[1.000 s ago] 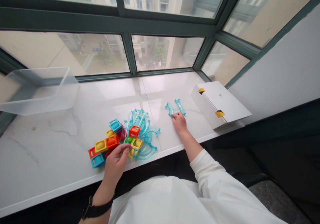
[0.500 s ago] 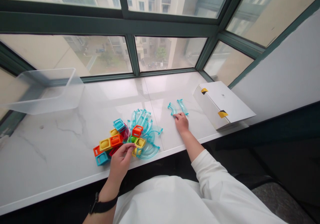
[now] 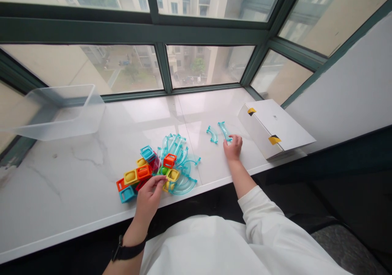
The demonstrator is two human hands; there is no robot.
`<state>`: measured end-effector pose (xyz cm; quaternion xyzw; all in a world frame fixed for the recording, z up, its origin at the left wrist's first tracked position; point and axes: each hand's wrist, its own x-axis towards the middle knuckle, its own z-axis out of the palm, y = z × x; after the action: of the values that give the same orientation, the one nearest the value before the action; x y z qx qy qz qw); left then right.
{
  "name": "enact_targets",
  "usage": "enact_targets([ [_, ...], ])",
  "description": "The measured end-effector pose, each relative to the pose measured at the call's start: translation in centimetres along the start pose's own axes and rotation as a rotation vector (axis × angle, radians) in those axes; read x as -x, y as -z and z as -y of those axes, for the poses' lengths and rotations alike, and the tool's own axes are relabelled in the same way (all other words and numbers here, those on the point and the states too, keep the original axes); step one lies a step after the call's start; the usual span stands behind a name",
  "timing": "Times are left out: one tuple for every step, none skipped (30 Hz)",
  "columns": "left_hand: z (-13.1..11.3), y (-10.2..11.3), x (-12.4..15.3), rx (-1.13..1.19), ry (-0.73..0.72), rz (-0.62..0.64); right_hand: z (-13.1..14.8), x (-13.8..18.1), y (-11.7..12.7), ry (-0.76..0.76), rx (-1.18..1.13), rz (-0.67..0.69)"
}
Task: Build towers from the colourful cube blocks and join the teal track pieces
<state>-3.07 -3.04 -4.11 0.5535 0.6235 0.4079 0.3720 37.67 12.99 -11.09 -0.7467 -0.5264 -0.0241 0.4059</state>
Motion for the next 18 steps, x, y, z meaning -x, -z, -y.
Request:
enact_targets([
  [0.0, 0.0, 0.0, 0.002, 0.004, -0.001, -0.3, -0.3, 0.0, -0.022, 0.028, 0.000],
  [0.1, 0.0, 0.0, 0.003, 0.009, -0.002, -0.5, -0.4, -0.1, -0.045, 0.049, 0.014],
  [0.1, 0.0, 0.0, 0.003, 0.014, -0.003, -0.7, -0.5, -0.3, -0.067, 0.065, 0.036],
  [0.1, 0.0, 0.0, 0.001, 0.017, -0.003, -0.8, -0.6, -0.4, -0.089, 0.077, 0.059],
  [0.1, 0.0, 0.0, -0.003, 0.017, -0.002, -0.9, -0.6, -0.6, -0.107, 0.086, 0.079],
  [0.0, 0.0, 0.0, -0.006, 0.015, -0.001, -0.9, -0.6, -0.7, -0.119, 0.092, 0.093],
  [0.0, -0.1, -0.1, -0.008, 0.012, -0.002, -0.9, -0.5, -0.8, -0.126, 0.096, 0.101],
  [-0.1, -0.1, -0.1, -0.010, 0.011, -0.004, -0.9, -0.5, -0.9, -0.130, 0.098, 0.102],
  [-0.1, -0.1, -0.2, -0.010, 0.010, -0.006, -1.0, -0.5, -0.9, -0.129, 0.100, 0.100],
  [-0.2, -0.2, -0.2, -0.008, 0.009, -0.009, -1.0, -0.4, -0.9, -0.125, 0.100, 0.097],
  [-0.2, -0.2, -0.2, -0.006, 0.009, -0.012, -1.1, -0.4, -0.9, -0.119, 0.101, 0.092],
  [-0.1, -0.2, -0.2, -0.005, 0.009, -0.013, -1.1, -0.4, -0.9, -0.113, 0.101, 0.087],
  [-0.1, -0.2, -0.2, -0.005, 0.009, -0.011, -1.2, -0.3, -0.8, -0.107, 0.101, 0.083],
  [0.0, -0.2, -0.2, -0.006, 0.010, -0.008, -1.2, -0.3, -0.8, -0.103, 0.101, 0.081],
  [0.1, -0.2, -0.1, -0.006, 0.010, -0.003, -1.3, -0.2, -0.8, -0.100, 0.102, 0.080],
  [0.2, -0.2, -0.1, -0.007, 0.010, 0.001, -1.3, -0.2, -0.7, -0.098, 0.101, 0.080],
  [0.2, -0.2, -0.1, -0.007, 0.009, 0.006, -1.3, -0.1, -0.7, -0.096, 0.101, 0.081],
  [0.3, -0.2, -0.1, -0.007, 0.007, 0.006, -1.3, -0.1, -0.7, -0.095, 0.100, 0.084],
])
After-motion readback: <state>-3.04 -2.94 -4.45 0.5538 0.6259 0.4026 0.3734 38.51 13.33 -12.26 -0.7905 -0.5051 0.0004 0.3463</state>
